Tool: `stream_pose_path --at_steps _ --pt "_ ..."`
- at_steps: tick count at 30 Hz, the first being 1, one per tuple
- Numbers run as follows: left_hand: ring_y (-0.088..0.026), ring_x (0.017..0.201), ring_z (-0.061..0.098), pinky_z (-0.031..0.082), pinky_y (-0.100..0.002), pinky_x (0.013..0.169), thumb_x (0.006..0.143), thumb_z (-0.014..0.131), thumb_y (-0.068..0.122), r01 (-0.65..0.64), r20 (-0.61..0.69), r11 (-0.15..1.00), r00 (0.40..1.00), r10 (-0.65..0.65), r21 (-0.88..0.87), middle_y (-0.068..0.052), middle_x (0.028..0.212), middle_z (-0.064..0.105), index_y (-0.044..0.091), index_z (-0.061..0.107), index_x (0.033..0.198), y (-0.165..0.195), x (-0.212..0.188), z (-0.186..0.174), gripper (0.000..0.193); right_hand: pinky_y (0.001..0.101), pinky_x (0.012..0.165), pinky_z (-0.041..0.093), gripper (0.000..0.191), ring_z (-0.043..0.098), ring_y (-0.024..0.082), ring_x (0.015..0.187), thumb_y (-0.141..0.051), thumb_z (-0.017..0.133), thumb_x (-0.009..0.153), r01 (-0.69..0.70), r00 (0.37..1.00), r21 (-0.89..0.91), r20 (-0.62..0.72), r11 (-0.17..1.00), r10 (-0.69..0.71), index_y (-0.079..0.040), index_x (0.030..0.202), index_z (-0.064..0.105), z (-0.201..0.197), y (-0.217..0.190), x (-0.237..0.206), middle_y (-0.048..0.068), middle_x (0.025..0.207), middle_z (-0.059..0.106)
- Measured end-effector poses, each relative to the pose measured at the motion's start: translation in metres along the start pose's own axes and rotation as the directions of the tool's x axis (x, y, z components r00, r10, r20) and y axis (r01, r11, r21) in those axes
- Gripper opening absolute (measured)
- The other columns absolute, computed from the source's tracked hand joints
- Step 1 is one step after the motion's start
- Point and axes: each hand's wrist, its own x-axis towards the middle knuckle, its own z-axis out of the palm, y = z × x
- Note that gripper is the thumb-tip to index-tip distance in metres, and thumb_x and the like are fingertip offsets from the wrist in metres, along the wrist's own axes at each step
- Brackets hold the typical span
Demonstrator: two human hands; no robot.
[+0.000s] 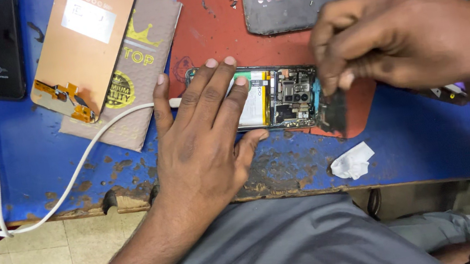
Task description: The person uses tweezers to remove a small component from a disassembled smartphone, then uses a screwdriver to remove screws and a metal bracket. They peel protective film from a new battery and prepare to install it.
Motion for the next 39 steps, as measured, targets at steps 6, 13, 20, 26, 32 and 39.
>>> stream_pose_path --at_steps 6,13,20,26,32,39 --pt "-0.031 0.145 0.043 0.018 -0.064 0.121 0.087 0.078 0.034 -0.001 0.001 1.0 1.0 0.001 0.011 -0.015 0.152 0.049 0.001 0.06 0.137 -0.001 0.0 0.0 0.062 0.0239 0.073 0.055 0.037 0.068 0.009 0.085 0.016 0.067 0.075 -0.066 0.993 0.009 -0.095 0.998 0.067 -0.012 0.095 0.08 0.005 0.012 -0.028 -0.001 0.102 0.066" --pt "-0.031 0.145 0.043 0.017 -0.064 0.122 0.088 0.078 0.035 0.004 0.01 1.0 1.0 -0.005 0.013 -0.015 0.152 0.049 0.002 0.06 0.137 -0.001 -0.001 0.0 0.062 0.025 0.075 0.056 0.047 0.07 0.013 0.086 0.026 0.059 0.07 -0.114 0.959 -0.024 -0.264 0.993 0.104 -0.007 0.098 0.078 0.022 0.011 -0.045 0.004 0.104 0.071" --pt "-0.031 0.146 0.042 0.015 -0.064 0.123 0.089 0.077 0.037 0.009 0.021 0.999 1.0 -0.009 0.032 -0.014 0.154 0.048 0.002 0.058 0.14 0.0 -0.001 0.001 0.064 0.0251 0.076 0.063 0.052 0.077 0.017 0.086 0.026 0.062 0.063 -0.137 0.922 -0.042 -0.37 0.99 0.112 -0.005 0.102 0.077 0.033 0.01 -0.055 0.01 0.098 0.077" --pt "-0.032 0.146 0.042 0.016 -0.065 0.123 0.09 0.076 0.037 0.015 0.027 0.999 0.999 -0.016 0.038 -0.014 0.155 0.048 0.002 0.059 0.14 0.0 -0.001 0.001 0.063 0.026 0.073 0.06 0.052 0.077 0.017 0.083 0.024 0.055 0.059 -0.107 0.894 0.046 -0.432 0.993 0.116 -0.005 0.096 0.078 0.042 0.021 -0.064 0.011 0.095 0.078" --pt "-0.032 0.146 0.043 0.016 -0.065 0.123 0.09 0.077 0.036 0.019 0.029 0.999 0.999 -0.02 0.029 -0.014 0.155 0.048 0.002 0.059 0.139 0.0 -0.001 0.0 0.062 0.0271 0.074 0.06 0.05 0.077 0.02 0.086 0.02 0.048 0.055 -0.091 0.897 0.036 -0.431 0.995 0.098 0.0 0.092 0.076 0.046 0.035 -0.079 0.014 0.091 0.075" --pt "-0.032 0.146 0.044 0.016 -0.064 0.124 0.091 0.077 0.036 0.014 0.026 0.999 1.0 -0.015 0.034 -0.014 0.155 0.047 0.002 0.059 0.139 -0.001 -0.002 0.001 0.062 0.0268 0.08 0.062 0.045 0.076 0.017 0.084 0.024 0.049 0.069 -0.08 0.86 0.177 -0.485 0.981 0.157 -0.001 0.097 0.075 0.051 0.043 -0.088 0.014 0.098 0.075"
